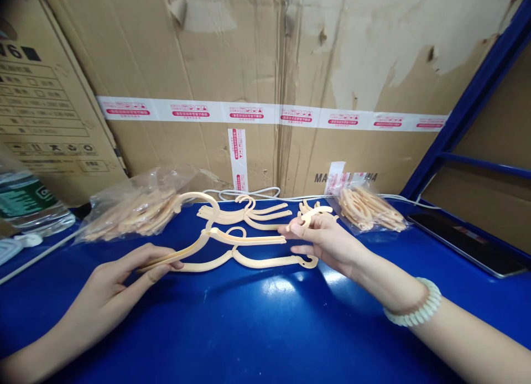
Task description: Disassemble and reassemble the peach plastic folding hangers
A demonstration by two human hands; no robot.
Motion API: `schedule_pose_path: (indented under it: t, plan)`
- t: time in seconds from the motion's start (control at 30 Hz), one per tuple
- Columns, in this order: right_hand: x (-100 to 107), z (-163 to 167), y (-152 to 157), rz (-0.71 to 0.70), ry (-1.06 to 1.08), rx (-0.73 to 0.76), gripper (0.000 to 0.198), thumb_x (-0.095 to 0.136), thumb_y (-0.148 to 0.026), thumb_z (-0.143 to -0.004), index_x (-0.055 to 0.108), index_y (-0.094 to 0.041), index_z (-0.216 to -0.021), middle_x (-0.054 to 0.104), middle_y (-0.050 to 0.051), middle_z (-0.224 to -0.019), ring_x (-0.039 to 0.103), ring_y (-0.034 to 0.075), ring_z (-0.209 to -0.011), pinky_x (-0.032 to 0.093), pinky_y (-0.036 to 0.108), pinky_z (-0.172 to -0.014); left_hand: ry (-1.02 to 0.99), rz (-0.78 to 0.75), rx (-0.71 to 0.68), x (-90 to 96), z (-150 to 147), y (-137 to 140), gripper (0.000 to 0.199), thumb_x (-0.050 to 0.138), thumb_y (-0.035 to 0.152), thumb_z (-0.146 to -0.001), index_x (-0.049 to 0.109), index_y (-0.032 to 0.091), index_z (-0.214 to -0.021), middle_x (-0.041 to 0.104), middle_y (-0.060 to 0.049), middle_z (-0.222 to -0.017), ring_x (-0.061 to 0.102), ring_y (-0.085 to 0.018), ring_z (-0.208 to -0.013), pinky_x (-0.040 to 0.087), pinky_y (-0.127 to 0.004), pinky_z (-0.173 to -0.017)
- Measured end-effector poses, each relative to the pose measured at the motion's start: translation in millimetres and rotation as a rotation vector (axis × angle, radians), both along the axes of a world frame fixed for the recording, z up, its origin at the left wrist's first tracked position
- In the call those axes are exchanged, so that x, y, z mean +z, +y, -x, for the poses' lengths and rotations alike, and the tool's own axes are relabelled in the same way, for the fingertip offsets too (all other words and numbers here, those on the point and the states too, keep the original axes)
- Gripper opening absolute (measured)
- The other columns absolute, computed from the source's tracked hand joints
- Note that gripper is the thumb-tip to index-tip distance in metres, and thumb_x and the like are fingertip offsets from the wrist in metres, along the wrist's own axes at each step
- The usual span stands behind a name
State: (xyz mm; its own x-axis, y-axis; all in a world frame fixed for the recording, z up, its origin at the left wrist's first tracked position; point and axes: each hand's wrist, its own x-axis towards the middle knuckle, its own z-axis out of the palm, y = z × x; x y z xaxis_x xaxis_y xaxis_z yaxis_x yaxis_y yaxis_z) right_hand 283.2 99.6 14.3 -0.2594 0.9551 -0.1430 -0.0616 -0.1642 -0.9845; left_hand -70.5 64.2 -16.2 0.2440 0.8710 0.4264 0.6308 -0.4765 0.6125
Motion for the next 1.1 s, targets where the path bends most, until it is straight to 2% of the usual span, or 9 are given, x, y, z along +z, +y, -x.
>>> schedule_pose_path:
  t: [0.13, 0.23, 0.37, 0.5, 0.6, 0.8, 1.0, 1.1]
  plan:
    - [2, 2, -1, 0.084, 0.047, 0.11, 0.03, 0.083, -0.034, -0.069, 0.059, -0.017, -0.074, 0.069, 0.008, -0.103, 0.064, 0.025, -0.106, 0.057, 0.031, -0.076, 0.014, -0.016, -0.016, -0.6, 0, 0, 0.021, 0.055, 0.043, -0.092, 0.068, 0.028, -0.098, 0.071, 0.003, -0.09, 0.065, -0.016, -0.082, 0.047, -0.019, -0.071]
    - [4, 4, -2, 0.17, 0.122, 0.144, 0.026, 0.083, -0.026, -0.069, 0.059, -0.017, -0.073, 0.068, 0.005, -0.092, 0.069, 0.023, -0.094, 0.057, 0.027, -0.067, 0.017, -0.034, -0.027, -1.1, 1, 0, 0.021, 0.055, 0.043, -0.093, 0.068, 0.028, -0.099, 0.07, 0.002, -0.092, 0.065, -0.016, -0.081, 0.047, -0.021, -0.071]
    - [6, 6, -4, 0.225, 0.138, 0.188, 0.025, 0.083, -0.025, -0.068, 0.061, -0.015, -0.073, 0.067, 0.003, -0.076, 0.071, 0.018, -0.078, 0.055, 0.02, -0.059, 0.034, -0.051, -0.035, -1.9, 3, -1, 0.02, 0.054, 0.041, -0.093, 0.067, 0.027, -0.099, 0.07, 0.001, -0.095, 0.064, -0.018, -0.084, 0.047, -0.023, -0.073]
    - [6, 8, -7, 0.182, 0.081, 0.177, 0.026, 0.084, -0.022, -0.064, 0.059, -0.015, -0.066, 0.069, 0.004, -0.073, 0.069, 0.014, -0.069, 0.055, 0.019, -0.059, 0.042, -0.077, -0.043, -3.3, 4, 0, 0.017, 0.055, 0.038, -0.093, 0.067, 0.028, -0.101, 0.07, 0.002, -0.094, 0.064, -0.017, -0.085, 0.047, -0.022, -0.075]
    - [6, 9, -9, 0.124, 0.04, 0.115, 0.028, 0.085, -0.019, -0.058, 0.058, -0.016, -0.064, 0.068, 0.004, -0.07, 0.069, 0.015, -0.067, 0.055, 0.021, -0.059, 0.055, -0.082, -0.055, -3.7, 4, 0, 0.018, 0.055, 0.038, -0.093, 0.067, 0.029, -0.103, 0.07, 0.002, -0.094, 0.064, -0.017, -0.086, 0.047, -0.023, -0.077]
    - [5, 11, -13, -0.039, -0.03, 0.036, 0.033, 0.086, -0.026, -0.059, 0.056, -0.016, -0.069, 0.069, 0.004, -0.071, 0.069, 0.017, -0.064, 0.057, 0.025, -0.061, 0.052, -0.07, -0.026, -1.4, 2, -3, 0.022, 0.053, 0.041, -0.093, 0.068, 0.028, -0.1, 0.071, 0.001, -0.096, 0.064, -0.019, -0.085, 0.046, -0.024, -0.076]
    - [4, 14, -14, -0.096, -0.061, -0.018, 0.034, 0.086, -0.032, -0.058, 0.058, -0.017, -0.068, 0.069, 0.005, -0.065, 0.07, 0.019, -0.064, 0.058, 0.03, -0.065, 0.083, -0.083, -0.025, 1.5, -1, -5, 0.023, 0.051, 0.041, -0.093, 0.068, 0.026, -0.095, 0.072, 0.0, -0.087, 0.063, -0.019, -0.081, 0.046, -0.025, -0.073]
    - [4, 14, -16, -0.139, -0.104, -0.049, 0.034, 0.084, -0.036, -0.061, 0.058, -0.017, -0.07, 0.069, 0.005, -0.061, 0.07, 0.019, -0.059, 0.057, 0.029, -0.059, 0.071, -0.086, -0.031, 1.3, -3, -6, 0.023, 0.049, 0.039, -0.093, 0.067, 0.027, -0.098, 0.071, 0.001, -0.084, 0.062, -0.02, -0.079, 0.045, -0.026, -0.072]
